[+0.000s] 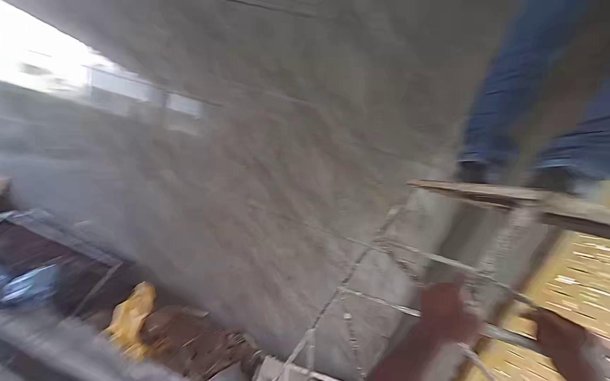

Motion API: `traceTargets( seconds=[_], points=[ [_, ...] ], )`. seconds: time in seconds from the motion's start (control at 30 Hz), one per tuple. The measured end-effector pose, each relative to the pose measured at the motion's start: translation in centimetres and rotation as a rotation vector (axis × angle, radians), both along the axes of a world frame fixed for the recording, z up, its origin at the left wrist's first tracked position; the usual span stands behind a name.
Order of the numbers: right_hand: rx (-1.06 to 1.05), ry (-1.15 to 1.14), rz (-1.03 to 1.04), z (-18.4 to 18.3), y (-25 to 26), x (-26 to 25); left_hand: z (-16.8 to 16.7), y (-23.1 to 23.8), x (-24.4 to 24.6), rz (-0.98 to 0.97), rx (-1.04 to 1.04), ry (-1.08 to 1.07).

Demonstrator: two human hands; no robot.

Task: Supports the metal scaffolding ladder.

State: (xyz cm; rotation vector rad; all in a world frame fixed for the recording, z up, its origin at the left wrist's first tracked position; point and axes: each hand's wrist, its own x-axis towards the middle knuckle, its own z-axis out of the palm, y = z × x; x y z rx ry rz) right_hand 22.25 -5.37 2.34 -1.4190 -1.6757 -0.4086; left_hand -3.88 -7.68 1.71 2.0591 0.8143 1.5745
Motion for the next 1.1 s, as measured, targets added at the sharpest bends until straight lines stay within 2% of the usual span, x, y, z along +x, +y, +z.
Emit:
traceTargets(
  seconds=[0.13, 0.33, 1.1],
  points=[
    [-0.056, 0.088, -0.17, 1.6, -1.1, -2.4, 1.5, 0.4, 0.5, 0.102, -0.116, 0.136],
    [-0.082, 0.107, -0.173, 1.7, -0.8, -2.3, 1.7, 1.0, 0.5, 0.08, -0.195, 0.133],
    [-0.125, 0.125, -0.202, 1.7, -0.6, -2.0, 1.6, 1.0, 0.5, 0.049, -0.188, 0.11]
  ],
)
